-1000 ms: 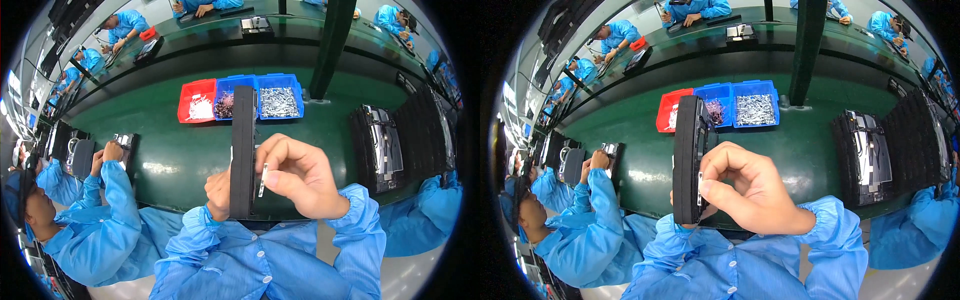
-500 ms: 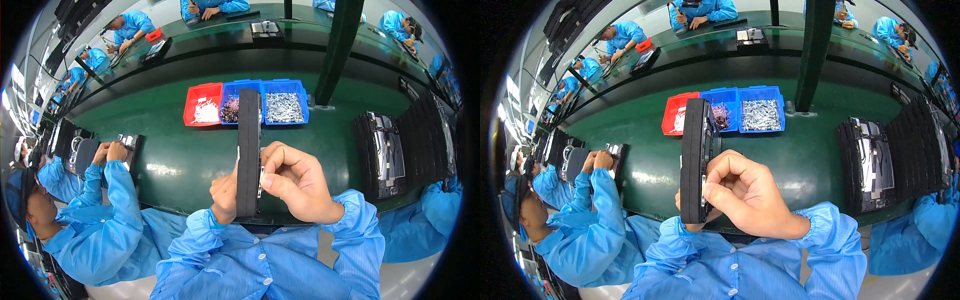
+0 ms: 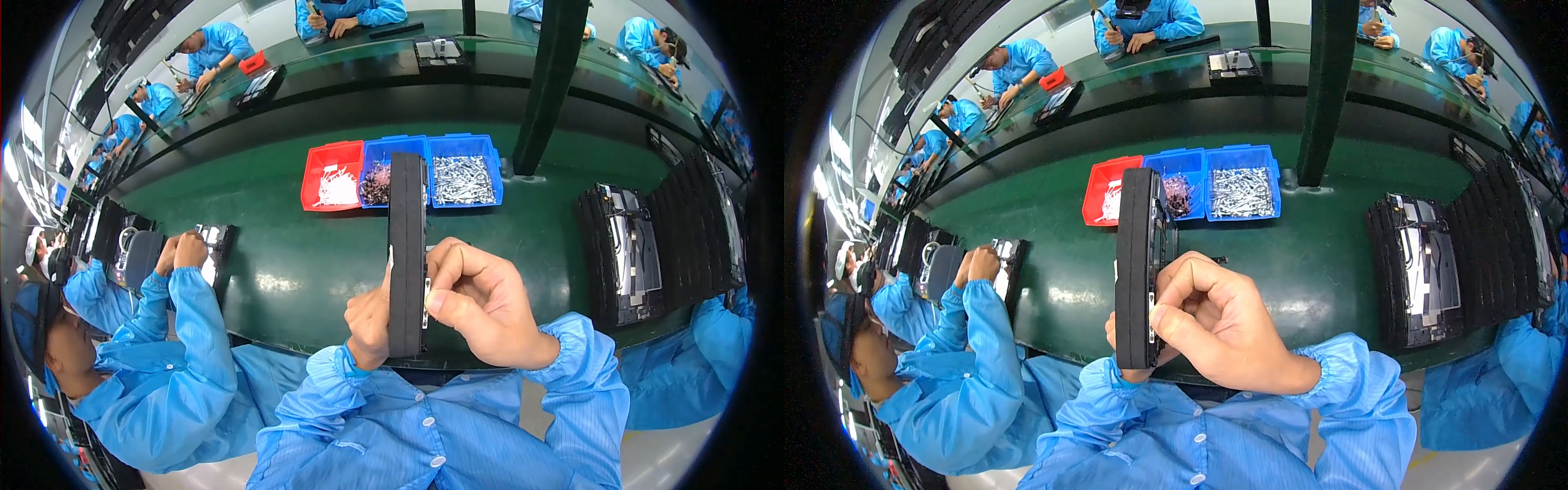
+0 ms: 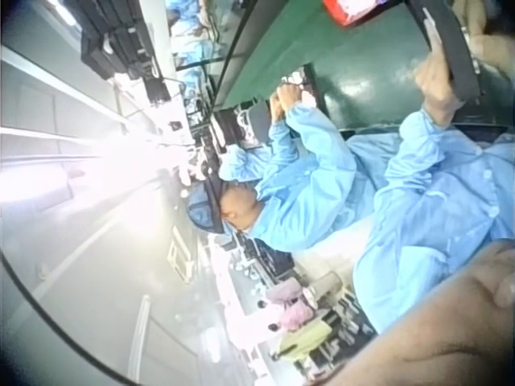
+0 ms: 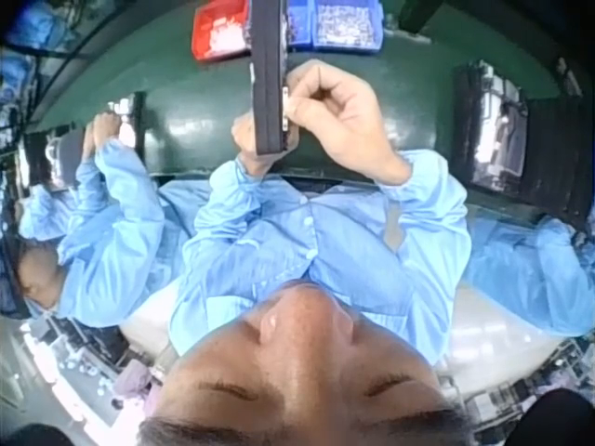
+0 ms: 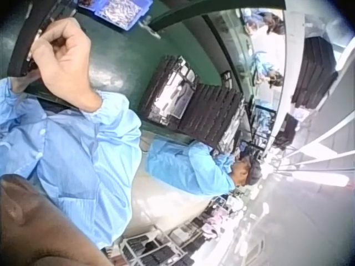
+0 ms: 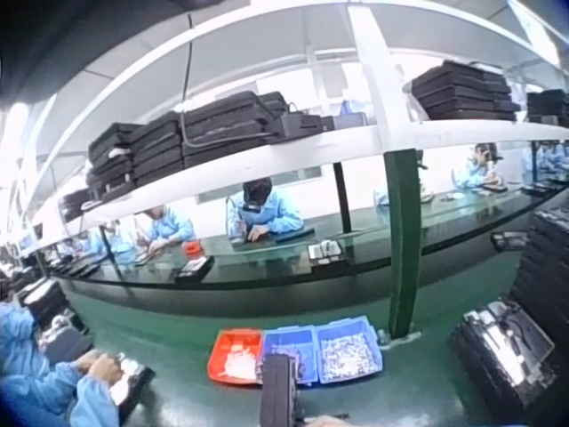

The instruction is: The person assembles a tablet by hand, inserting internal ribbon cables and internal components into a tablet frame.

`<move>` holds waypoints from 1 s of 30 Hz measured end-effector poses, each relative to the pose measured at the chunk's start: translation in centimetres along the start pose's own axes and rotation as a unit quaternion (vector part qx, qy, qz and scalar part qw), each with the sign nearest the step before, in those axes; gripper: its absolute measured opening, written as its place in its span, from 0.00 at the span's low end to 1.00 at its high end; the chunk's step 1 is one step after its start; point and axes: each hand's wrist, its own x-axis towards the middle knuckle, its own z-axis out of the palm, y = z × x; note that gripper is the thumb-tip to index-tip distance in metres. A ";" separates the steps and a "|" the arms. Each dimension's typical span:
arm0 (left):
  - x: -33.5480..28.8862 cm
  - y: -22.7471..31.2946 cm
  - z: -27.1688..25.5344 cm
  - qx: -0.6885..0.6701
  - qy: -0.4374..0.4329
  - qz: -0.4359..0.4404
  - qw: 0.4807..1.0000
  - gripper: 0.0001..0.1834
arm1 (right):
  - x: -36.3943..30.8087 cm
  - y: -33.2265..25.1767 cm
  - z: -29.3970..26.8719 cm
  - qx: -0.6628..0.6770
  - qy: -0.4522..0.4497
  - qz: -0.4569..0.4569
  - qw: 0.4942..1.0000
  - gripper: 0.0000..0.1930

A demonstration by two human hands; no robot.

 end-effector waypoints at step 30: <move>-0.4 0.4 0.5 0.039 0.019 -0.003 0.999 0.12 | 0.4 0.1 -1.2 -0.001 0.013 0.045 0.999 0.03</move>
